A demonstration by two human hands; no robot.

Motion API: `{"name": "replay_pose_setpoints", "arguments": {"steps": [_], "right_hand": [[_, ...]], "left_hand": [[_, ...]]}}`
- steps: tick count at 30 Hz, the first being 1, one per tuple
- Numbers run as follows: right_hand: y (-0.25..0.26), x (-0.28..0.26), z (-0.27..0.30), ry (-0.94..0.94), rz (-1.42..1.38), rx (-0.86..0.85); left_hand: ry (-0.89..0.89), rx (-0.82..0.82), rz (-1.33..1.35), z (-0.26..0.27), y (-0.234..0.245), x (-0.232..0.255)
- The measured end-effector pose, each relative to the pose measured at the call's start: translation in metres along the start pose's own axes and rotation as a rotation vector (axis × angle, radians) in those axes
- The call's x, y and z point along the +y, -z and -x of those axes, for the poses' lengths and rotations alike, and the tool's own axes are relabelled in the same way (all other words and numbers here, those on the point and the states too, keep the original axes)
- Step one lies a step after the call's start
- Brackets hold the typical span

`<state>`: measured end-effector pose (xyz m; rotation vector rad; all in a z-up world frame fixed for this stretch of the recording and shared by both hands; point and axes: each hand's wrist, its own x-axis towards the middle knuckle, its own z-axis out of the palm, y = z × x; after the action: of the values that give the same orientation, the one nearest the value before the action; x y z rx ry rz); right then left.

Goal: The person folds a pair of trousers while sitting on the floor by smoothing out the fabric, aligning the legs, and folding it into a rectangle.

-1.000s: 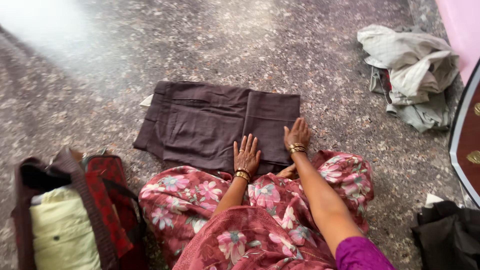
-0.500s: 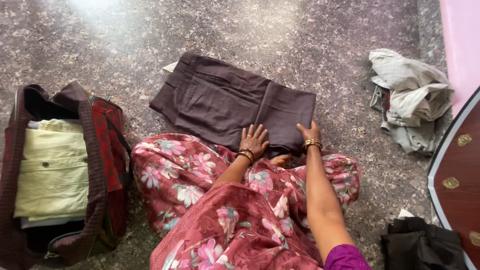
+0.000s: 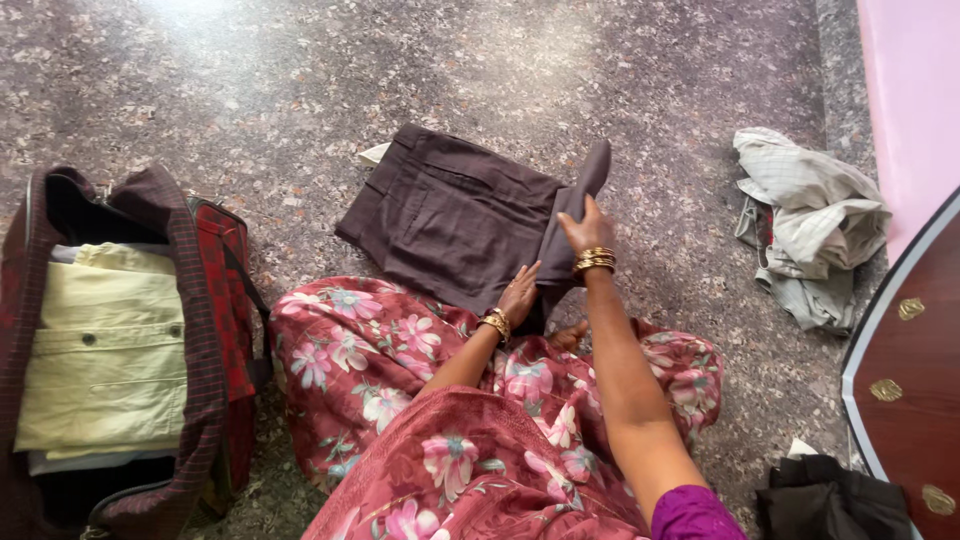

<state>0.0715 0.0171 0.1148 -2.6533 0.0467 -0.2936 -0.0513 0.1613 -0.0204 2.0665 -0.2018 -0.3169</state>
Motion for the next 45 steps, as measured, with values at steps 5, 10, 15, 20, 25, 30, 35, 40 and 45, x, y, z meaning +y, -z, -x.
{"name": "replay_pose_setpoints", "arguments": {"steps": [5, 10, 15, 20, 25, 30, 35, 40, 45], "right_hand": [[-0.055, -0.086, -0.010, -0.077, 0.001, -0.086], [-0.127, -0.140, -0.006, -0.001, 0.039, -0.102], [-0.126, -0.144, 0.015, -0.103, -0.140, -0.256], [-0.065, -0.066, 0.053, -0.280, -0.110, 0.011], [-0.078, -0.016, 0.079, -0.833, -0.468, -0.300], [-0.112, 0.014, 0.092, -0.526, -0.553, -0.172], [-0.107, 0.024, 0.096, -0.498, -0.284, -0.311], [-0.079, -0.009, 0.084, -0.250, -0.069, -0.182], [-0.010, -0.098, 0.033, -0.458, -0.578, -0.523]], "left_hand": [[0.300, 0.181, 0.925, 0.013, 0.034, -0.031], [0.440, 0.287, 1.479, 0.028, 0.060, -0.057], [0.491, 0.388, 1.576, 0.040, 0.064, -0.072], [0.435, 0.669, 1.475, 0.037, 0.060, -0.074], [0.500, 0.695, 1.389, 0.029, 0.058, -0.074], [0.426, 0.715, 1.388, 0.034, 0.068, -0.071], [0.375, 0.816, 1.344, 0.029, 0.069, -0.073], [0.168, 0.872, 0.917, 0.026, 0.062, -0.074], [0.218, 0.743, 0.029, 0.003, 0.049, -0.034]]}}
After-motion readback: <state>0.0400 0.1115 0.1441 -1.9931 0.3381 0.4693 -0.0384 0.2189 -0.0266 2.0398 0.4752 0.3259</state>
